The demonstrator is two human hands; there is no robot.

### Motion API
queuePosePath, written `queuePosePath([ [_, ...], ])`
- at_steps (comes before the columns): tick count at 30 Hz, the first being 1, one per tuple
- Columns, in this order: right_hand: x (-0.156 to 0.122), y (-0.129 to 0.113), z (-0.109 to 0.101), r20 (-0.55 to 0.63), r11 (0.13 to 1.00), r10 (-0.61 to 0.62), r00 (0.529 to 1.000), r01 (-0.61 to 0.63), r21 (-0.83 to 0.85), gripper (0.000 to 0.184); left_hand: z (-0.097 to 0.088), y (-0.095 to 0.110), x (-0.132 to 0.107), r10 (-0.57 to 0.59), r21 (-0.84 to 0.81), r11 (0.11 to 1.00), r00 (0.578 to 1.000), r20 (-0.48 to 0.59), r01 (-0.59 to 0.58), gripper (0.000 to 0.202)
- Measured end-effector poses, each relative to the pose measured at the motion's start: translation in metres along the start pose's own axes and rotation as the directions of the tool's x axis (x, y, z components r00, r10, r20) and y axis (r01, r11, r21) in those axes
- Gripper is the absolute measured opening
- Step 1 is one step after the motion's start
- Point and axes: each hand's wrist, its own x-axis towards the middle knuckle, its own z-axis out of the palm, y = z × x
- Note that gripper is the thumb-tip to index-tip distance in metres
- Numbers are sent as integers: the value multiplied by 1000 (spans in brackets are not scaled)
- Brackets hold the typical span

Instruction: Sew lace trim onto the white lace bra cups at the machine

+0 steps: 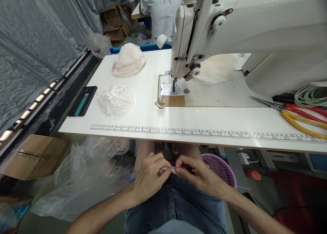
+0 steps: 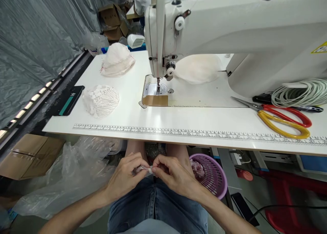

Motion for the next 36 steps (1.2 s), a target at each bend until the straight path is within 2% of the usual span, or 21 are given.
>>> queuePosePath([
  [5, -5, 5, -2, -110, 979, -73, 991, 50, -196, 21, -3, 0, 1, -79, -111, 990, 996, 48, 84, 9],
  [7, -6, 9, -2, -160, 980, -102, 982, 71, -184, 20, -3, -2, 2, -117, -163, 979, 991, 60, 125, 9],
  [10, -6, 10, -2, -169, 985, -132, 977, 149, 87, 21, -3, -4, 6, -183, -259, 943, 976, 118, 208, 10],
  [12, -7, 7, -2, -99, 939, -159, 982, 181, 292, 21, -2, -5, 10, -225, -355, 892, 956, 187, 279, 12],
  [13, -9, 6, -2, -68, 930, -169, 983, 182, 320, 21, -2, -5, 11, -239, -406, 858, 944, 229, 316, 14],
  [15, -12, 8, -3, -64, 968, -180, 982, 188, 168, 19, 0, -5, 14, -252, -491, 779, 912, 323, 389, 19],
  [17, -20, 19, -8, -111, 973, -195, 975, 178, -147, 18, 1, -5, 15, -266, -531, 702, 866, 423, 475, 24],
  [19, -33, 45, -15, -143, 907, -200, 969, 128, -402, 14, 2, -4, 17, -296, -536, 637, 818, 494, 554, 28],
  [21, -53, 82, -26, -176, 845, -159, 971, 42, -534, 14, 3, -4, 18, -326, -531, 601, 790, 519, 597, 31],
  [23, -74, 116, -37, -236, 756, -128, 963, -60, -652, 30, 4, -5, 18, -329, -541, 582, 784, 526, 607, 32],
  [25, -89, 132, -44, -363, 639, -168, 917, -179, -748, 37, 7, -7, 19, -315, -555, 571, 786, 533, 605, 33],
  [26, -92, 130, -45, -396, 610, -193, 898, -206, -765, 37, 9, -7, 20, -309, -559, 571, 788, 533, 602, 33],
  [28, -88, 104, -40, -370, 635, -170, 913, -186, -750, 33, 13, -7, 21, -308, -545, 595, 794, 525, 591, 32],
  [30, -74, 62, -29, -236, 778, -138, 962, -43, -627, 22, 16, -5, 22, -307, -520, 639, 808, 503, 566, 30],
  [32, -55, 22, -15, -175, 868, -202, 964, 93, -487, 18, 19, -2, 23, -302, -510, 670, 825, 478, 540, 27],
  [34, -40, -2, -4, -156, 867, -261, 953, 160, -472, 17, 20, 0, 23, -291, -512, 684, 839, 460, 519, 25],
  [36, -30, -8, 5, -176, 816, -310, 934, 166, -554, 18, 22, 0, 21, -279, -512, 698, 848, 450, 501, 24],
])
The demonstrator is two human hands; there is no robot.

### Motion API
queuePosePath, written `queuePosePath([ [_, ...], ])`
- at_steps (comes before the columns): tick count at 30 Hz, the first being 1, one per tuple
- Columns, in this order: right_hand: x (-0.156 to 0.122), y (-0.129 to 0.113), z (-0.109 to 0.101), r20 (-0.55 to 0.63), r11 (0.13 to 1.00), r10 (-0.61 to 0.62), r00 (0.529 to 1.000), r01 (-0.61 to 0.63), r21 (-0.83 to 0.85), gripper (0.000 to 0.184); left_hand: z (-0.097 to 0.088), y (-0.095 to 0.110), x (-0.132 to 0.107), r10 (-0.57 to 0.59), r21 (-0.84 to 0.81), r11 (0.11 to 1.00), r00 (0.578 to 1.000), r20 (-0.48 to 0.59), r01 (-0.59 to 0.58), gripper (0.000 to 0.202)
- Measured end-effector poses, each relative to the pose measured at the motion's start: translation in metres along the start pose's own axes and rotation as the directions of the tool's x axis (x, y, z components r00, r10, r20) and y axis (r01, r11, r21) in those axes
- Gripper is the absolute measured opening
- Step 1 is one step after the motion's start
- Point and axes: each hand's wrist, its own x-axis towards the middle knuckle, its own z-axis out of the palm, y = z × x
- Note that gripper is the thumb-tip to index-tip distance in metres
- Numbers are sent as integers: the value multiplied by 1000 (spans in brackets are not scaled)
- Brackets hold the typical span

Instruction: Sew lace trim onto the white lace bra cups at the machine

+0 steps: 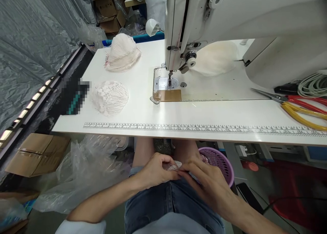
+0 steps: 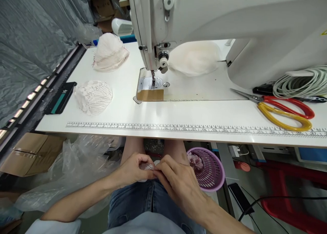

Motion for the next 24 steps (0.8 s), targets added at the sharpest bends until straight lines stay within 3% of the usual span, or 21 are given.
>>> queuePosePath([
  [5, -2, 7, 15, -56, 968, -86, 995, 70, -239, 20, -1, -6, 0, 30, 54, 998, 999, 14, -31, 24],
  [12, -1, 3, 15, -49, 939, -131, 990, 108, -327, 23, 0, -2, 4, 18, 124, 992, 998, 54, -25, 24],
  [15, -11, 23, 9, -71, 951, -14, 997, -9, -310, 22, -2, -1, 4, -12, 115, 993, 998, 57, 5, 24],
  [18, -43, 68, -1, -22, 959, 186, 982, -187, -212, 20, -5, -1, 4, -51, 67, 997, 997, 54, 48, 25],
  [21, -81, 109, -12, 19, 945, 286, 958, -279, -174, 22, -7, -3, 7, -76, -3, 997, 993, 91, 77, 29],
  [24, -94, 108, -17, -19, 913, 368, 929, -366, -178, 24, -5, -6, 13, -60, -59, 996, 987, 146, 70, 32],
])
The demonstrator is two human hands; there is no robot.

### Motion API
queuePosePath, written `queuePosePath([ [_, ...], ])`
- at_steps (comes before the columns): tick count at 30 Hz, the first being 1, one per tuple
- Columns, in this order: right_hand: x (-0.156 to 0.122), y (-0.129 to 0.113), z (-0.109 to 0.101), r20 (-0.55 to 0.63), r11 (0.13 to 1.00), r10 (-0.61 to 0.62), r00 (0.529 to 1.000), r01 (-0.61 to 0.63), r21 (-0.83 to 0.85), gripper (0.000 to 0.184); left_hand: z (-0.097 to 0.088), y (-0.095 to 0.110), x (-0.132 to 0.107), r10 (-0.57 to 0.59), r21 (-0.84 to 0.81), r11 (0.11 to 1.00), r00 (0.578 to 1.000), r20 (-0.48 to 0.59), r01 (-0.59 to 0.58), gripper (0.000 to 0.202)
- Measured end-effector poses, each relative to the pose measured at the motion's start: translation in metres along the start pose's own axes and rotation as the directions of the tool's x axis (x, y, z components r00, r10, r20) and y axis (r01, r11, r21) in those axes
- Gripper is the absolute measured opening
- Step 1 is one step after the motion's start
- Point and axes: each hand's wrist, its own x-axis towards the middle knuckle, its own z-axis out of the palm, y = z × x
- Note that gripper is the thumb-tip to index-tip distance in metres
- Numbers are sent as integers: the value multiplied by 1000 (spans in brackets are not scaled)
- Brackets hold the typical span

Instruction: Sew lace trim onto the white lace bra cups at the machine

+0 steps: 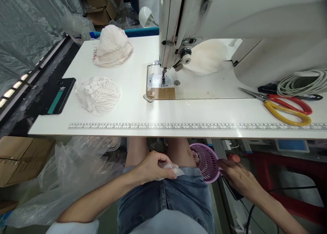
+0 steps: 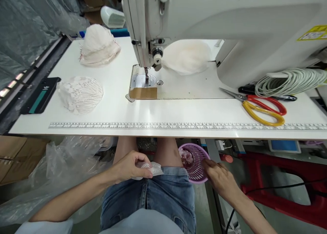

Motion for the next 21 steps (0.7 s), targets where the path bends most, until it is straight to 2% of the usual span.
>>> queuePosePath([
  [1, 1, -11, -2, 21, 998, 29, 999, -30, 55, 23, 1, -1, 2, 9, -8, 1000, 1000, 11, -9, 32],
  [2, 6, -26, -5, 122, 986, 33, 992, -52, 156, 22, 2, -1, 4, 18, -11, 1000, 1000, 19, -18, 33],
  [3, 13, -44, -7, 194, 962, -4, 981, -49, 267, 23, 4, -1, 5, 31, -5, 1000, 999, 21, -31, 34],
  [5, 31, -77, -11, 254, 887, -167, 953, 33, 460, 27, 6, 0, 4, 68, 24, 997, 998, 16, -68, 35],
  [8, 54, -106, -10, 299, 813, -248, 922, 30, 581, 26, 6, 3, -2, 152, 81, 985, 988, -25, -149, 36],
  [13, 64, -109, 2, 425, 712, -207, 881, -162, 683, 29, 2, 3, -10, 212, 177, 965, 973, -94, -193, 39],
  [16, 61, -110, 5, 416, 681, -174, 893, -196, 705, 28, -1, 0, -10, 200, 164, 969, 977, -78, -185, 36],
  [21, 57, -114, 7, 379, 695, -113, 918, -200, 691, 29, -4, -5, -7, 149, 184, 974, 984, -98, -129, 30],
])
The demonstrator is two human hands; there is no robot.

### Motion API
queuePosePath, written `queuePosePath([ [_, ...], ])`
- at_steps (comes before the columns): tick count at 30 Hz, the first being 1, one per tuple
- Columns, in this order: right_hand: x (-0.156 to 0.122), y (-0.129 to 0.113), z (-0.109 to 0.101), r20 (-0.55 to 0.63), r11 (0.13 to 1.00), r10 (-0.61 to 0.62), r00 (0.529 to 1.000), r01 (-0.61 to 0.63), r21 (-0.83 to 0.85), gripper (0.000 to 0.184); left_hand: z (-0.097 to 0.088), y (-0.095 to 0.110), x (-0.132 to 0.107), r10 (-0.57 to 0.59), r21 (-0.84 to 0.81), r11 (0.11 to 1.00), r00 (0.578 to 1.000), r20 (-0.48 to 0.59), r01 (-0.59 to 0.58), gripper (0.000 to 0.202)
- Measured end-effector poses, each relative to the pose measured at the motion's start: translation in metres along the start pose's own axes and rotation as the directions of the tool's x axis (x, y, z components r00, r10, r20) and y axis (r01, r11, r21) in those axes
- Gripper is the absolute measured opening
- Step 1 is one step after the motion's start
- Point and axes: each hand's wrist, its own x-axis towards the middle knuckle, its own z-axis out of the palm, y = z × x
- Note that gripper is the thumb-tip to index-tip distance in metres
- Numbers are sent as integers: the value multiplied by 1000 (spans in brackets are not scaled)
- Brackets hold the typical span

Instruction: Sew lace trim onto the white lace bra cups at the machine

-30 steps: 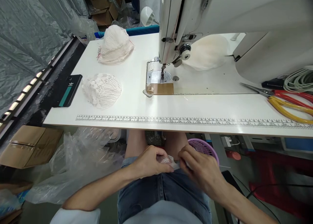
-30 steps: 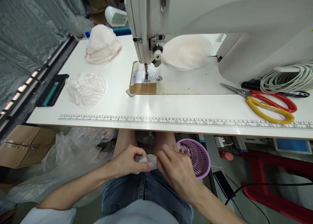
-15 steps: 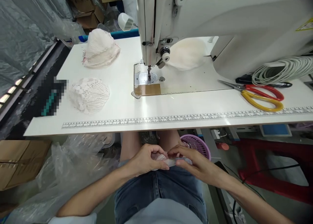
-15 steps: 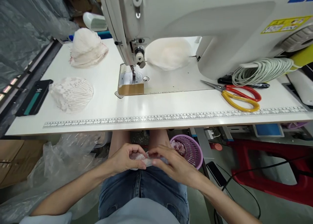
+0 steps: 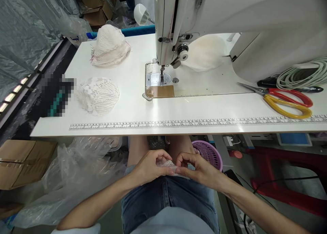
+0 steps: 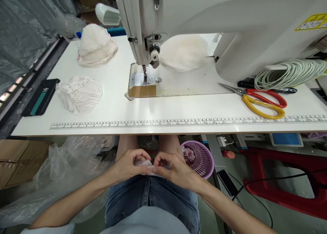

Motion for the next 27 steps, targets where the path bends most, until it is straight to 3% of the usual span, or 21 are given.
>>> queuePosePath([
  [4, 0, 2, 0, -34, 997, -26, 999, 24, -71, 30, 0, -3, 2, -78, -125, 988, 995, 63, 86, 27],
  [8, 1, 5, -2, 5, 998, -48, 999, 48, -48, 27, 1, -4, 1, -115, -251, 959, 991, 72, 129, 27],
  [13, 4, 6, -1, 90, 997, -74, 993, 73, 21, 26, 1, -2, 0, -55, -208, 976, 998, 44, 63, 22],
  [18, 6, 4, 1, 20, 995, -12, 1000, 10, 97, 34, 0, 0, 0, -67, -144, 987, 997, 27, 70, 20],
  [27, 3, 9, 3, -4, 980, 15, 1000, -14, 201, 33, -1, 0, -1, -87, -193, 976, 993, 78, 101, 23],
])
